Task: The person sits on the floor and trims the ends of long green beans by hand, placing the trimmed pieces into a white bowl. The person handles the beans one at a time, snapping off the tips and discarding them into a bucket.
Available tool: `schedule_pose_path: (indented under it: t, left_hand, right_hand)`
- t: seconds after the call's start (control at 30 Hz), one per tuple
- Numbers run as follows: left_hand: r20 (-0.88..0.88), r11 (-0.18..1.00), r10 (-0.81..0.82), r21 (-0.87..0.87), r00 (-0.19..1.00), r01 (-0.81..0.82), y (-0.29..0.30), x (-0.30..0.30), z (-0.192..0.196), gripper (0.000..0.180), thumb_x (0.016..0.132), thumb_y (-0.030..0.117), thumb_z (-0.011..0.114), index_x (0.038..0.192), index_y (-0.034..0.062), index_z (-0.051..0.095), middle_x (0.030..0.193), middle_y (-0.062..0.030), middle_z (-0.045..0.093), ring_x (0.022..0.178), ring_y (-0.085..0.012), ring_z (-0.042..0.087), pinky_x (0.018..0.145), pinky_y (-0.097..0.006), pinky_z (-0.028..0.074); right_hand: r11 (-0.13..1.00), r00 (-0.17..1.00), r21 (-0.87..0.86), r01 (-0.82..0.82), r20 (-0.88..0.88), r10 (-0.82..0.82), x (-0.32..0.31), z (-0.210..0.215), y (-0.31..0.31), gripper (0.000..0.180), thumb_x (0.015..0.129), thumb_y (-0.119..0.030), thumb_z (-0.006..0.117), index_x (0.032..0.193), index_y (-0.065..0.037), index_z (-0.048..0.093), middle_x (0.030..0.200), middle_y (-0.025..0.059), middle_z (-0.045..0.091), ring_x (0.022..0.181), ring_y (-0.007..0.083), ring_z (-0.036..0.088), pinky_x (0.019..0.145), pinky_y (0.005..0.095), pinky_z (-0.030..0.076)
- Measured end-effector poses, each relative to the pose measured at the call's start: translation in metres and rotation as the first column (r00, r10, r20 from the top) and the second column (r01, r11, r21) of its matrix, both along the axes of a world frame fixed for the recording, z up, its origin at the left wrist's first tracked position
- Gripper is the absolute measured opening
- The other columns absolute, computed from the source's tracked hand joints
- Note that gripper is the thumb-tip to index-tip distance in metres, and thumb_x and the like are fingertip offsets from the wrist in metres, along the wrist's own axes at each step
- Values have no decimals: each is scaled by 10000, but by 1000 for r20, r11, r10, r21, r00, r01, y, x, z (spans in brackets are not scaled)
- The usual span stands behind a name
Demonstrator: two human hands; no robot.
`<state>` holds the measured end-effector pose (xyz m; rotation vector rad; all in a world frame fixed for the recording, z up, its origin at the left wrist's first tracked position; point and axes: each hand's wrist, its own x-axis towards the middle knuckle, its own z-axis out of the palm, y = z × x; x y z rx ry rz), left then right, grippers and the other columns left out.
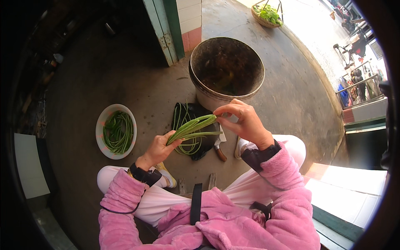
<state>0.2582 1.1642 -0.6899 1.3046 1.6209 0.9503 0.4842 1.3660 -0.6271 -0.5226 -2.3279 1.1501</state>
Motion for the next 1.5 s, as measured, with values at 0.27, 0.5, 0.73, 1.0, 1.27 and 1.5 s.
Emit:
schedule_pose_path:
  t: [0.27,0.5,0.73,1.0,1.27,1.5]
  left_hand:
    - [-65,983,-95,-161,993,83,0,-4,5,259,957,231,590,1083,9,636,844,-71,684,743,-71,555,696,-243,468]
    - [189,992,-35,-110,981,56,-4,-1,1,318,965,279,595,1131,11,638,846,-26,681,732,-77,533,686,-260,461]
    - [259,981,21,-192,966,31,-6,-7,9,320,968,289,593,1116,9,640,864,5,647,780,-40,503,705,-224,445]
    - [156,972,21,-235,987,17,-6,-10,10,326,967,288,593,1111,-2,637,848,-5,656,767,-51,518,702,-236,457]
    - [156,995,14,-105,988,3,-5,-9,2,276,977,314,574,1066,63,648,625,87,439,552,-7,361,493,-201,290]
    - [236,985,40,-171,971,1,-7,-6,4,293,973,306,584,1084,41,646,716,60,517,613,-21,407,556,-209,344]
  right_hand:
    - [974,983,181,139,-143,-114,-8,-13,-12,123,792,-60,699,911,-42,675,807,56,660,756,179,622,677,289,512]
    - [438,837,-899,-13,-250,-487,-5,-22,8,107,928,-89,616,1006,-24,647,918,50,677,753,75,589,713,211,486]
    - [574,992,-818,37,-40,-122,5,-19,3,180,963,-78,475,1041,-4,619,889,11,606,739,66,564,710,219,490]
    - [762,994,-648,15,92,59,8,-7,-4,144,950,-162,602,1029,-42,589,767,-44,545,619,28,482,543,210,439]
    - [998,999,-49,38,35,-36,6,-21,-13,83,926,-91,593,972,-22,590,794,3,644,662,71,592,583,231,469]
    - [556,872,-831,18,-259,-416,1,-22,12,79,962,-79,540,1007,-33,586,914,70,652,706,82,579,630,221,534]
